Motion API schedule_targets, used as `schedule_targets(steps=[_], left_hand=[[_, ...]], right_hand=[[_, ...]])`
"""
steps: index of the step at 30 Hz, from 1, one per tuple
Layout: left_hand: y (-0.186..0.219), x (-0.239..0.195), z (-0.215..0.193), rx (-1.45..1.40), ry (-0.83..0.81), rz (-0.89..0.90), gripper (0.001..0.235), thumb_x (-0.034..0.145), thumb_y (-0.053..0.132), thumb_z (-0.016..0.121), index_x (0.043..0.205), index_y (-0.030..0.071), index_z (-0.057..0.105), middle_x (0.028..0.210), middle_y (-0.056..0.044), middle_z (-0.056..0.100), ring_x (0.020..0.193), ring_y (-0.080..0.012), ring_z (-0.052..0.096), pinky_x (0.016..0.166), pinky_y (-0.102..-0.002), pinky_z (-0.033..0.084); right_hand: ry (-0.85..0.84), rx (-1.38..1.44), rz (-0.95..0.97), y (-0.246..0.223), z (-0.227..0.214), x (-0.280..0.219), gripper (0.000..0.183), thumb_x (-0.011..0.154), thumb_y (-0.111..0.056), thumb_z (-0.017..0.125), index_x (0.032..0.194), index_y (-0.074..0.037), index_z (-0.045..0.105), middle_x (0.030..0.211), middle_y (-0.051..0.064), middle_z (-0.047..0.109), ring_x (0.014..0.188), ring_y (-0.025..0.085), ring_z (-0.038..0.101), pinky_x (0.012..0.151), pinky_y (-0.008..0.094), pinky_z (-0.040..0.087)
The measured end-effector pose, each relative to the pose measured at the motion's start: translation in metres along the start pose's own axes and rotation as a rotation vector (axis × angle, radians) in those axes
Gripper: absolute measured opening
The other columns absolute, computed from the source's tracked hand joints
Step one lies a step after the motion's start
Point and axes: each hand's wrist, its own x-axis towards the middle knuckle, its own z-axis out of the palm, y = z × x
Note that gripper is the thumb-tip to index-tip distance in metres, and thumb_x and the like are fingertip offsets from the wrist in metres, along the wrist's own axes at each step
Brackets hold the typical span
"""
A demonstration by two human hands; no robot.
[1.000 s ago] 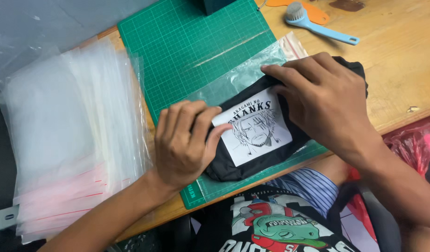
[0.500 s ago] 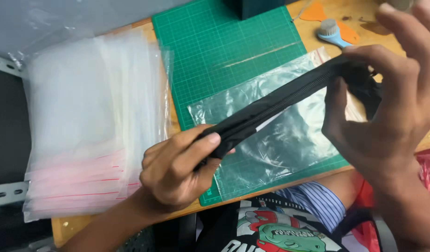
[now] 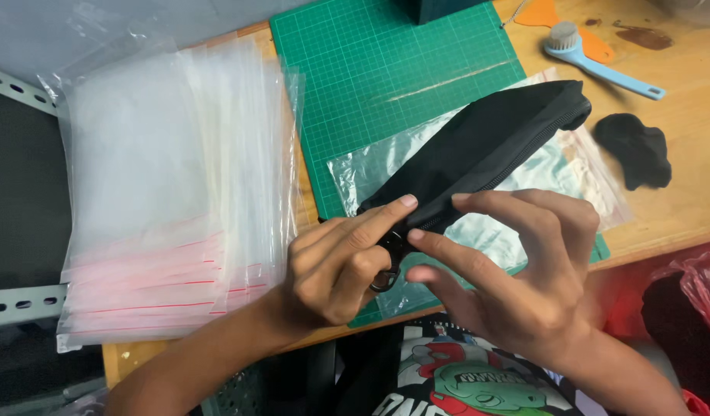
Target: The person uses a light blue brush to clean the exterior of a black drawstring bag on a green cutting mat. They then place the bag into a clear plastic bag and attach a metal chain with a decorative charm to the bag's drawstring.
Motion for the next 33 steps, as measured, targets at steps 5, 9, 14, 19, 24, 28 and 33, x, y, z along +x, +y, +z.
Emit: schedule_targets(steps=[5, 9, 14, 19, 24, 28, 33], left_hand=[[0.003, 0.006, -0.004, 0.009, -0.019, 0.026, 0.029, 0.108, 0.002, 0.048, 0.079, 0.002, 0.042, 0.124, -0.036, 0.065, 0.101, -0.0429, 0.084, 0.062, -0.036, 0.060], [0.008, 0.011, -0.002, 0.069, -0.067, 0.053, 0.034, 0.108, 0.003, 0.038, 0.075, 0.002, 0.040, 0.121, -0.035, 0.066, 0.101, -0.0408, 0.081, 0.077, -0.040, 0.068], [0.016, 0.010, 0.003, 0.015, -0.127, 0.078, 0.036, 0.105, -0.002, 0.034, 0.070, 0.000, 0.044, 0.116, -0.036, 0.067, 0.103, -0.0443, 0.078, 0.083, -0.043, 0.069], [0.017, 0.004, 0.007, -0.108, -0.180, 0.052, 0.037, 0.100, -0.007, 0.029, 0.069, -0.004, 0.050, 0.113, -0.034, 0.069, 0.103, -0.0432, 0.077, 0.088, -0.043, 0.067], [0.018, 0.007, 0.008, -0.090, -0.135, 0.123, 0.027, 0.100, -0.007, 0.037, 0.073, -0.007, 0.045, 0.099, -0.038, 0.067, 0.092, -0.0480, 0.078, 0.077, -0.047, 0.071], [0.016, 0.010, 0.006, -0.110, -0.127, 0.116, 0.033, 0.099, -0.008, 0.036, 0.067, 0.000, 0.040, 0.101, -0.037, 0.068, 0.093, -0.0474, 0.078, 0.076, -0.045, 0.073], [0.009, 0.014, 0.007, -0.102, -0.173, 0.154, 0.031, 0.097, -0.009, 0.038, 0.067, 0.001, 0.038, 0.104, -0.037, 0.068, 0.099, -0.0481, 0.077, 0.086, -0.052, 0.071]], right_hand=[[-0.008, -0.079, 0.088, -0.014, 0.001, 0.003, 0.018, 0.099, -0.038, 0.075, 0.099, -0.021, 0.078, 0.107, 0.008, 0.064, 0.095, 0.031, 0.050, 0.084, 0.040, 0.045], [-0.054, -0.113, 0.083, -0.023, -0.003, 0.002, 0.007, 0.102, -0.028, 0.074, 0.104, -0.021, 0.073, 0.099, -0.001, 0.067, 0.083, 0.025, 0.051, 0.080, 0.037, 0.040], [-0.046, -0.062, 0.085, -0.024, 0.004, -0.012, 0.012, 0.102, -0.018, 0.063, 0.094, -0.010, 0.064, 0.096, 0.003, 0.065, 0.072, 0.025, 0.046, 0.066, 0.040, 0.035], [0.066, 0.031, 0.161, -0.018, 0.011, -0.030, 0.017, 0.099, -0.023, 0.059, 0.094, -0.009, 0.066, 0.091, 0.007, 0.063, 0.069, 0.026, 0.044, 0.072, 0.044, 0.030], [0.249, -0.015, 0.338, -0.002, 0.011, -0.034, 0.016, 0.093, -0.022, 0.062, 0.083, -0.010, 0.061, 0.088, 0.007, 0.062, 0.075, 0.026, 0.046, 0.082, 0.047, 0.028], [0.243, 0.191, 0.535, 0.030, 0.006, -0.032, 0.014, 0.095, -0.015, 0.062, 0.087, -0.003, 0.060, 0.089, 0.011, 0.056, 0.085, 0.025, 0.049, 0.088, 0.039, 0.034], [0.565, 0.330, 0.843, 0.109, 0.023, -0.057, 0.007, 0.105, -0.007, 0.061, 0.100, -0.004, 0.057, 0.101, 0.006, 0.050, 0.097, 0.018, 0.050, 0.090, 0.030, 0.041]])
